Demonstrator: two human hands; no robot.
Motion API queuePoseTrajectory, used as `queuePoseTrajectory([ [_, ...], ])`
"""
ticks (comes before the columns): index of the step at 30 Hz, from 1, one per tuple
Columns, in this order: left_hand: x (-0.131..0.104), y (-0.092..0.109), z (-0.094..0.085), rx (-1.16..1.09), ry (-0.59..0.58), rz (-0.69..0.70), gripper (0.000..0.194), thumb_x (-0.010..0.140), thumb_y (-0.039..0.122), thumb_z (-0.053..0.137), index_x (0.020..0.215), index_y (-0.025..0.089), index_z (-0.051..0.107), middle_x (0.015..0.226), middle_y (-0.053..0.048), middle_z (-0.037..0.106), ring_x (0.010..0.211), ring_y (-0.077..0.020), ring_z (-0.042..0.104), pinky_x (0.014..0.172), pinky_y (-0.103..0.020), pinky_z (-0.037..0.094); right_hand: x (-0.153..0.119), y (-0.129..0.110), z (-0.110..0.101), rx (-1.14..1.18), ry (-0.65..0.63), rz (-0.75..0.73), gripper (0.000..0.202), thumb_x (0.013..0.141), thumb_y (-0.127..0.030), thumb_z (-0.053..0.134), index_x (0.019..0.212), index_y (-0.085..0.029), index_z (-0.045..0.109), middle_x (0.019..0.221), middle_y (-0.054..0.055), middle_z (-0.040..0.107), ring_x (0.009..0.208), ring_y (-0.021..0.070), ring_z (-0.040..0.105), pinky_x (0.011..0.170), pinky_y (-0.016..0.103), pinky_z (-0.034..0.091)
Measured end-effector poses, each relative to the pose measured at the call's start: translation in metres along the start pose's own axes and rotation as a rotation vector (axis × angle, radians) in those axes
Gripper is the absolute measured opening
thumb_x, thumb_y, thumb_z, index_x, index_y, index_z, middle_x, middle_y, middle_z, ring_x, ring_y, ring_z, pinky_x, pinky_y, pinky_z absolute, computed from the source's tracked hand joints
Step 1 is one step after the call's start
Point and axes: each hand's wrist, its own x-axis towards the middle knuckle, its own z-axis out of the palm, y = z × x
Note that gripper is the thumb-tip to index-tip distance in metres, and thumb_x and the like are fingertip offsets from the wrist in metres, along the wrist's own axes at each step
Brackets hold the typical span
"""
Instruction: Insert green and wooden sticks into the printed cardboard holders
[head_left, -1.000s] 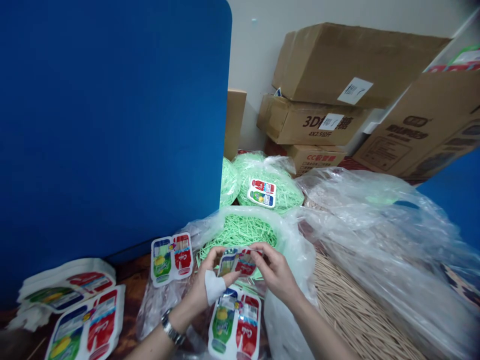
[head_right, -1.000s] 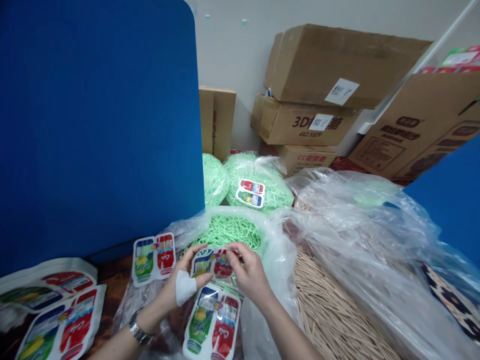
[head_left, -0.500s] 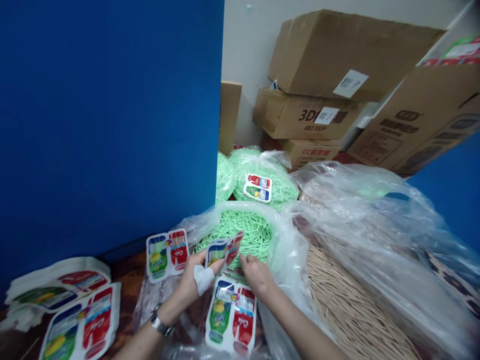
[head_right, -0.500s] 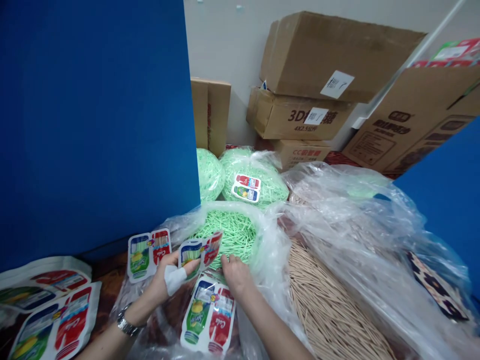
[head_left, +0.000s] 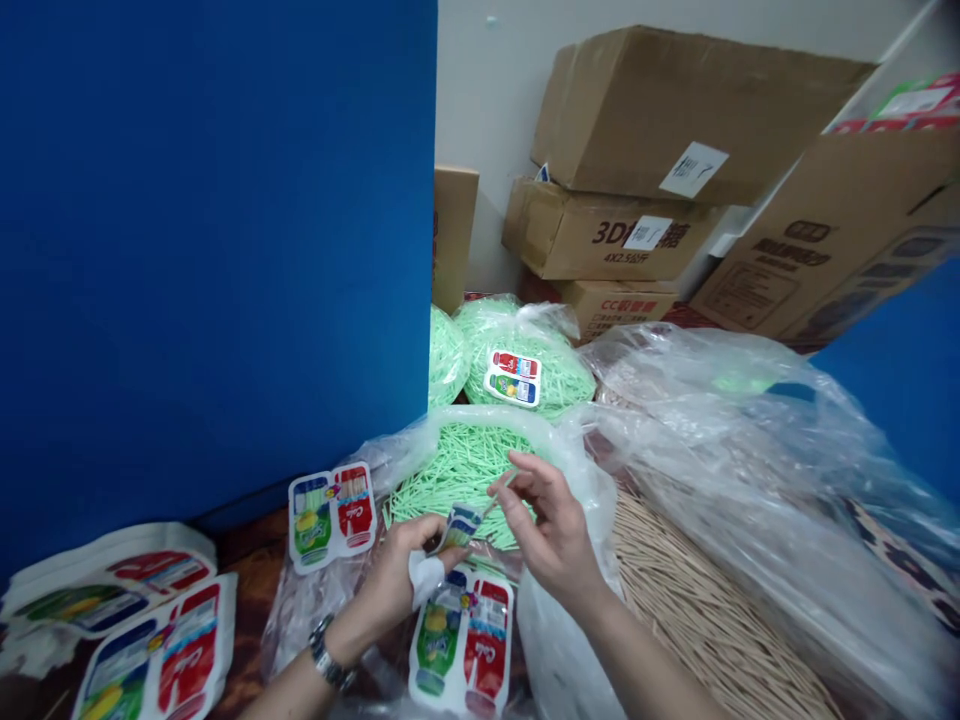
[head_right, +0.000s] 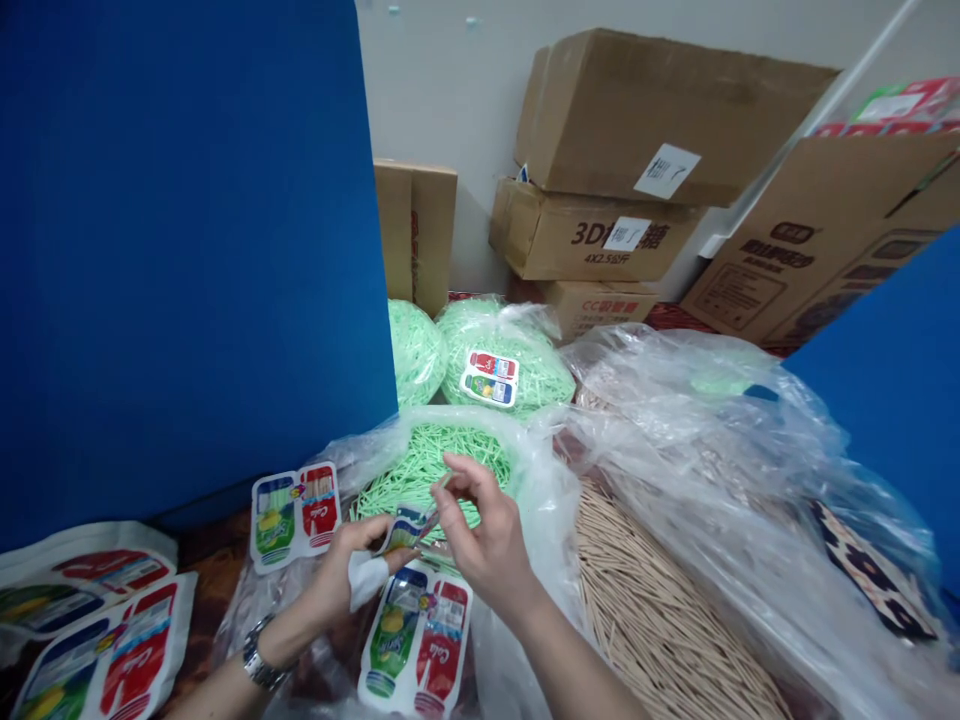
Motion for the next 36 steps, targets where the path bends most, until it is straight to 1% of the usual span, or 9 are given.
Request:
queuePoseTrajectory([
  [3,-0.001,0.008,0.000,0.129,-0.046,0.024,0.027,0.081,0.026,0.065,0.062,0.018,0.047,0.062,0.006,0.038,0.059,-0.0114,0.036,0.054,-0.022,0.027,-0.002,0.000,0.009,-0.094,0.013,-0.128,0.037,0.091,-0.015,0.053,0.125,-0.026,0.047,0.090,0.003,0.063,0.078,0.0145,0.063,0.073,0.029,0.053],
  [9,-0.002,0.011,-0.004,0.100,-0.077,0.041,0.021,0.082,0.026,0.063,0.065,0.017,0.055,0.062,0.004,0.046,0.059,-0.0123,0.040,0.055,-0.023,0.033,0.002,0.004,0.013,-0.220,-0.063,-0.346,0.033,0.089,-0.008,0.052,0.117,-0.025,0.054,0.091,0.004,0.068,0.085,0.0170,0.064,0.077,0.033,0.053],
  [14,-0.001,0.018,-0.009,0.075,-0.085,0.063,0.012,0.082,0.025,0.064,0.075,0.016,0.065,0.069,0.001,0.060,0.063,-0.0143,0.051,0.059,-0.023,0.039,0.001,0.003,0.007,-0.351,-0.237,-0.456,0.015,0.091,-0.025,0.051,0.097,-0.021,0.064,0.113,0.012,0.065,0.105,0.0248,0.059,0.090,0.046,0.048],
  [18,-0.001,0.021,-0.011,0.052,-0.125,0.113,0.012,0.085,0.024,0.062,0.080,0.017,0.071,0.073,0.000,0.064,0.067,-0.0158,0.055,0.062,-0.023,0.042,-0.002,0.007,0.003,-0.387,-0.343,-0.415,0.014,0.090,-0.023,0.055,0.102,-0.023,0.063,0.109,0.009,0.068,0.097,0.0203,0.063,0.096,0.046,0.044],
  [21,-0.001,0.020,-0.012,0.059,-0.119,0.149,0.013,0.085,0.024,0.062,0.086,0.018,0.073,0.076,-0.002,0.066,0.069,-0.0169,0.057,0.065,-0.025,0.044,-0.003,0.007,0.003,-0.350,-0.346,-0.390,0.021,0.089,-0.018,0.055,0.109,-0.024,0.059,0.100,0.005,0.070,0.092,0.0171,0.065,0.098,0.043,0.042],
  [26,-0.003,0.021,-0.015,0.100,-0.118,0.181,0.013,0.085,0.024,0.062,0.090,0.020,0.074,0.076,-0.002,0.067,0.070,-0.0186,0.060,0.067,-0.026,0.045,0.000,0.002,0.005,-0.329,-0.365,-0.373,0.020,0.089,-0.018,0.055,0.108,-0.025,0.060,0.099,0.004,0.070,0.090,0.0167,0.065,0.099,0.043,0.041],
  [30,-0.005,0.025,-0.018,0.116,-0.132,0.201,0.013,0.086,0.022,0.061,0.091,0.021,0.074,0.079,-0.003,0.068,0.073,-0.0199,0.061,0.070,-0.027,0.045,0.002,0.001,0.003,-0.368,-0.432,-0.371,0.013,0.089,-0.018,0.056,0.099,-0.023,0.062,0.099,0.005,0.068,0.086,0.0173,0.064,0.093,0.042,0.045],
  [33,-0.005,0.025,-0.020,0.075,-0.124,0.176,0.013,0.086,0.022,0.061,0.084,0.019,0.072,0.077,-0.003,0.067,0.071,-0.0186,0.060,0.066,-0.026,0.045,0.004,0.002,-0.001,-0.358,-0.397,-0.379,0.016,0.090,-0.021,0.056,0.105,-0.023,0.060,0.100,0.006,0.068,0.091,0.0186,0.063,0.088,0.040,0.049],
  [36,-0.005,0.023,-0.018,0.089,-0.102,0.163,0.012,0.085,0.022,0.061,0.079,0.017,0.070,0.075,-0.002,0.066,0.068,-0.0173,0.057,0.064,-0.025,0.043,0.005,0.001,-0.002,-0.370,-0.375,-0.394,0.013,0.091,-0.020,0.054,0.101,-0.023,0.062,0.098,0.007,0.068,0.090,0.0183,0.064,0.085,0.038,0.050],
])
